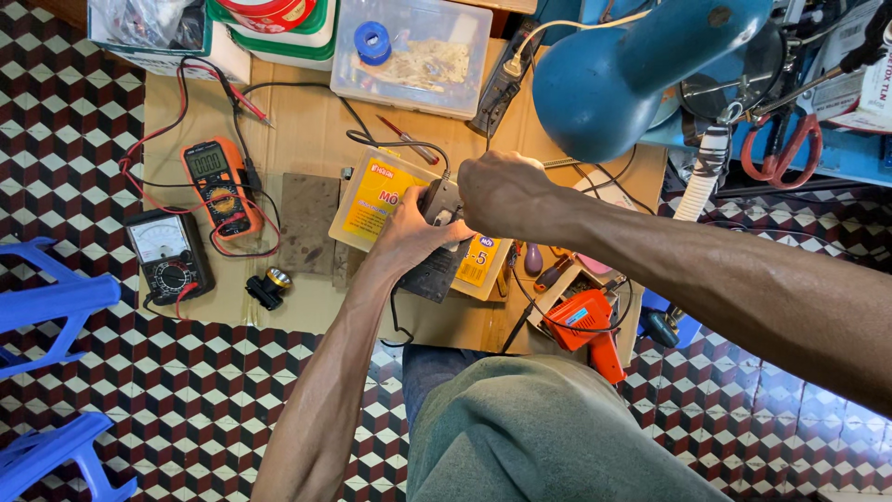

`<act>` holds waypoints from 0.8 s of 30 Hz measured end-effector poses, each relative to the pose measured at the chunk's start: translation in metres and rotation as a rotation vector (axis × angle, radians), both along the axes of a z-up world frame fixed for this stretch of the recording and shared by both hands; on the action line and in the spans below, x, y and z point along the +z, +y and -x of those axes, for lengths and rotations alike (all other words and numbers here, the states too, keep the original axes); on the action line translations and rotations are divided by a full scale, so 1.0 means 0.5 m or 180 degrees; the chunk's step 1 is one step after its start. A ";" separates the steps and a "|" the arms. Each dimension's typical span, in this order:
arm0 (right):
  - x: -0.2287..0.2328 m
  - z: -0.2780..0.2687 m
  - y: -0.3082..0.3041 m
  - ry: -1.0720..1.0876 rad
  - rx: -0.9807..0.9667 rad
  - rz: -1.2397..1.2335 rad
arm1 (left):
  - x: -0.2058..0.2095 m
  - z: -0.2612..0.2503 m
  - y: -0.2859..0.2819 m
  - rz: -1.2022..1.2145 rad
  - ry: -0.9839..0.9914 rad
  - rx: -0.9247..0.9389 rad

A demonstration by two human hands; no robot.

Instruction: The person selects a screwdriver from a tool holder and uses it to unscrew and remove a small black electronic component from a workbench. The person then uses the screwdriver to adjust or scrape parts of the component's interior before placing it back on the bench.

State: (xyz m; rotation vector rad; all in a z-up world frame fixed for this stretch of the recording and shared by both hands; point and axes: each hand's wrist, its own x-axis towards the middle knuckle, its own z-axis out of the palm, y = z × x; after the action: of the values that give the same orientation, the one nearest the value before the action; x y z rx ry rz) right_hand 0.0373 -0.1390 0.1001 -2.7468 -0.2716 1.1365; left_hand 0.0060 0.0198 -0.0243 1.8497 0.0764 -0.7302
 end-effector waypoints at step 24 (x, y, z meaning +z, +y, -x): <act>0.002 0.004 0.001 -0.0049 0.1160 0.0289 | -0.013 0.000 0.005 -0.0113 -0.0140 -0.0102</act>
State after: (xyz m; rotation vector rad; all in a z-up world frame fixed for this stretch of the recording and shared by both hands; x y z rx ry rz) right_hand 0.0353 -0.1387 0.1010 -2.8621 -0.7667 1.2337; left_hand 0.0061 0.0221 -0.0310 1.9038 0.0318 -0.7141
